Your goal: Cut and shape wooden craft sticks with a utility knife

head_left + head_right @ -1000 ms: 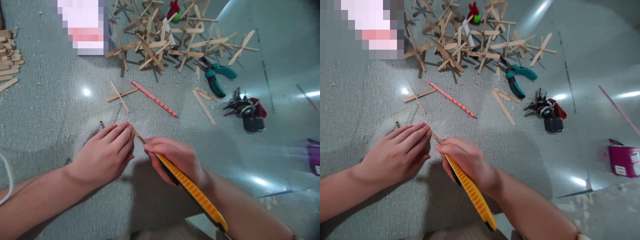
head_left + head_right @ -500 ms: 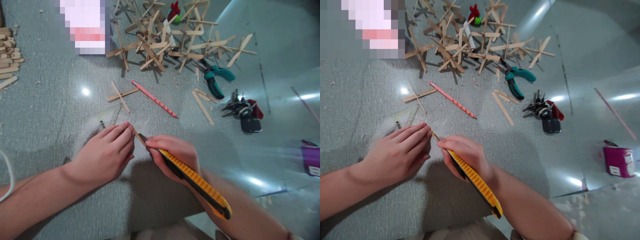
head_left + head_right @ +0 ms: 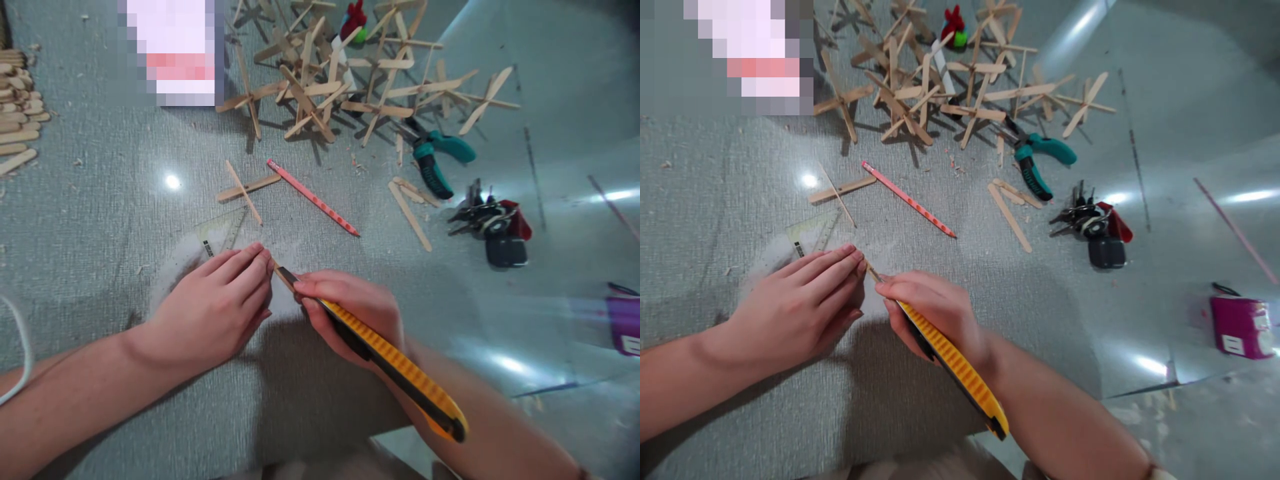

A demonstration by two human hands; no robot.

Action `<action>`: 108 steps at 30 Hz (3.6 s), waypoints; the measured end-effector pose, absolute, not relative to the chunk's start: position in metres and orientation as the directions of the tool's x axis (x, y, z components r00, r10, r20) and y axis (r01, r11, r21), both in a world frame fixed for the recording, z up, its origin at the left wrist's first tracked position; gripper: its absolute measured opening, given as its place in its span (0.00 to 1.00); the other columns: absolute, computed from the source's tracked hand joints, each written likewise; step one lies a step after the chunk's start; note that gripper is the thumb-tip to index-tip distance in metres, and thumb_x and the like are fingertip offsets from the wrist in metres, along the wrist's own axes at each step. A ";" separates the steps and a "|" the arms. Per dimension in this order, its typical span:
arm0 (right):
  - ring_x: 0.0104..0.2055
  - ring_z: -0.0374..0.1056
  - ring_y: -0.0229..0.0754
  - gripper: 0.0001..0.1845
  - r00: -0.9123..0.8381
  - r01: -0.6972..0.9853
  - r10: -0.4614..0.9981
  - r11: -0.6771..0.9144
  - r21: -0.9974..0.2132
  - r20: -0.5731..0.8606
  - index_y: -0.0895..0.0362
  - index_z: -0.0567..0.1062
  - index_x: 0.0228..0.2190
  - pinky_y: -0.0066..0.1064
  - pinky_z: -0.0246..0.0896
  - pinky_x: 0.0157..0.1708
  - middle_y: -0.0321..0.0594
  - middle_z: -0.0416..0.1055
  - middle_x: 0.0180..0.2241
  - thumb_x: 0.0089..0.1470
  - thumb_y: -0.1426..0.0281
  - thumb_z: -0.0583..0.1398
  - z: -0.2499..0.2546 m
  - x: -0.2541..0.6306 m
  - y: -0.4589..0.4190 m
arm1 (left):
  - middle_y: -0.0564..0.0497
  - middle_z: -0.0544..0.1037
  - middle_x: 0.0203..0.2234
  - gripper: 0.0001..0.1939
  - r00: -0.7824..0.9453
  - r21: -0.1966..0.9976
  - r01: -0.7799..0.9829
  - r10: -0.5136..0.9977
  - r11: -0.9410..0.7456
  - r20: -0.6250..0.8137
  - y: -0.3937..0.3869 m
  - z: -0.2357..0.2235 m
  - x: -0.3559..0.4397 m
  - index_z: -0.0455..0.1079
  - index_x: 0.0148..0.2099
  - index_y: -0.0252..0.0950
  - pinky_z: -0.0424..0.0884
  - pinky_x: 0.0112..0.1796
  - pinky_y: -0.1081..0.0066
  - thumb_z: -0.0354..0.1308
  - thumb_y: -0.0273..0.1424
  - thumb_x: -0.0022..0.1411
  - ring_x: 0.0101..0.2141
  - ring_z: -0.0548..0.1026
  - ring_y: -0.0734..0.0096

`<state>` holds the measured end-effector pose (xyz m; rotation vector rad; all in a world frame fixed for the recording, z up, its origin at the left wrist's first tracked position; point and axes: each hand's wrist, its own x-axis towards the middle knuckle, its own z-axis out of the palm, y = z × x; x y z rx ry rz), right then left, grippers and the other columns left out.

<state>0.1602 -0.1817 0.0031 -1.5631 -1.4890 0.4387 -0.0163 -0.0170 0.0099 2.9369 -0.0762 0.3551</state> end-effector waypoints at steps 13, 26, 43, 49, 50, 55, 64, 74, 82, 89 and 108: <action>0.40 0.82 0.44 0.17 0.191 0.617 0.932 0.131 -0.776 0.309 0.50 0.78 0.49 0.33 0.82 0.39 0.42 0.83 0.40 0.62 0.79 0.61 0.003 0.160 -0.182 | 0.34 0.80 0.56 0.17 0.968 0.182 -0.075 -0.028 -0.980 0.250 -0.016 0.010 -0.016 0.77 0.56 0.21 0.80 0.56 0.53 0.54 0.28 0.74 0.57 0.79 0.46; 0.35 0.79 0.42 0.14 0.128 0.556 0.963 0.129 -0.821 0.238 0.50 0.75 0.51 0.34 0.78 0.38 0.33 0.78 0.27 0.67 0.77 0.60 0.010 0.159 -0.188 | 0.34 0.79 0.58 0.19 0.980 0.137 -0.050 -0.022 -0.989 0.197 -0.019 0.013 -0.018 0.76 0.58 0.21 0.80 0.55 0.51 0.54 0.29 0.75 0.58 0.79 0.45; 0.39 0.82 0.43 0.16 0.213 0.620 0.922 0.128 -0.774 0.323 0.51 0.79 0.46 0.31 0.82 0.40 0.42 0.84 0.41 0.61 0.80 0.62 0.005 0.159 -0.182 | 0.35 0.80 0.58 0.17 0.977 0.153 -0.065 -0.032 -0.986 0.209 -0.017 0.011 -0.017 0.76 0.57 0.22 0.80 0.55 0.51 0.55 0.28 0.74 0.57 0.79 0.44; 0.39 0.82 0.41 0.15 0.199 0.642 0.921 0.136 -0.755 0.335 0.51 0.78 0.46 0.29 0.82 0.41 0.42 0.84 0.40 0.61 0.79 0.62 0.007 0.159 -0.181 | 0.35 0.80 0.56 0.17 0.975 0.149 -0.069 -0.035 -0.986 0.219 -0.017 0.011 -0.016 0.77 0.56 0.22 0.79 0.55 0.52 0.54 0.28 0.74 0.57 0.79 0.45; 0.39 0.82 0.41 0.15 0.201 0.641 0.921 0.134 -0.756 0.334 0.51 0.78 0.46 0.29 0.82 0.41 0.42 0.84 0.40 0.61 0.80 0.62 0.007 0.159 -0.181 | 0.35 0.80 0.56 0.17 0.975 0.147 -0.067 -0.034 -0.987 0.220 -0.017 0.011 -0.016 0.77 0.56 0.22 0.79 0.55 0.52 0.54 0.28 0.74 0.57 0.79 0.45; 0.38 0.82 0.42 0.15 0.210 0.638 0.919 0.130 -0.759 0.334 0.51 0.78 0.46 0.29 0.82 0.40 0.43 0.84 0.39 0.62 0.80 0.62 0.007 0.159 -0.180 | 0.35 0.80 0.56 0.16 0.974 0.153 -0.069 -0.033 -0.986 0.225 -0.018 0.012 -0.016 0.77 0.55 0.22 0.79 0.55 0.52 0.54 0.28 0.74 0.57 0.79 0.45; 0.40 0.81 0.44 0.15 0.153 0.649 0.939 0.139 -0.748 0.308 0.52 0.77 0.49 0.34 0.81 0.42 0.41 0.83 0.39 0.63 0.79 0.61 0.006 0.158 -0.186 | 0.35 0.80 0.56 0.17 0.975 0.129 -0.054 -0.024 -0.990 0.222 -0.020 0.013 -0.017 0.77 0.56 0.22 0.80 0.54 0.53 0.53 0.28 0.75 0.57 0.79 0.45; 0.40 0.81 0.43 0.12 0.155 0.645 0.933 0.153 -0.749 0.324 0.54 0.77 0.48 0.32 0.80 0.40 0.40 0.83 0.37 0.65 0.76 0.61 0.004 0.159 -0.189 | 0.35 0.79 0.59 0.18 0.980 0.138 -0.053 -0.025 -0.989 0.197 -0.018 0.011 -0.018 0.76 0.57 0.23 0.79 0.55 0.52 0.53 0.30 0.76 0.59 0.78 0.46; 0.38 0.82 0.41 0.15 0.222 0.675 0.902 0.133 -0.726 0.371 0.53 0.79 0.45 0.28 0.80 0.41 0.40 0.84 0.38 0.60 0.80 0.62 0.005 0.158 -0.183 | 0.36 0.80 0.56 0.17 0.976 0.122 -0.064 -0.037 -0.990 0.216 -0.018 0.011 -0.018 0.77 0.55 0.23 0.79 0.54 0.52 0.53 0.30 0.75 0.57 0.78 0.46; 0.38 0.83 0.40 0.14 0.201 0.696 0.912 0.125 -0.708 0.359 0.52 0.78 0.45 0.29 0.81 0.40 0.40 0.85 0.39 0.61 0.79 0.62 0.006 0.158 -0.182 | 0.35 0.80 0.56 0.17 0.973 0.127 -0.063 -0.033 -0.990 0.227 -0.018 0.011 -0.017 0.78 0.55 0.23 0.79 0.53 0.52 0.53 0.30 0.75 0.57 0.78 0.46; 0.38 0.81 0.41 0.09 0.151 0.688 0.937 0.130 -0.714 0.316 0.53 0.77 0.44 0.31 0.79 0.39 0.37 0.83 0.35 0.66 0.77 0.60 0.012 0.155 -0.181 | 0.34 0.80 0.56 0.17 0.974 0.126 -0.066 -0.037 -0.990 0.221 -0.018 0.014 -0.017 0.77 0.55 0.23 0.79 0.54 0.52 0.53 0.29 0.75 0.57 0.78 0.45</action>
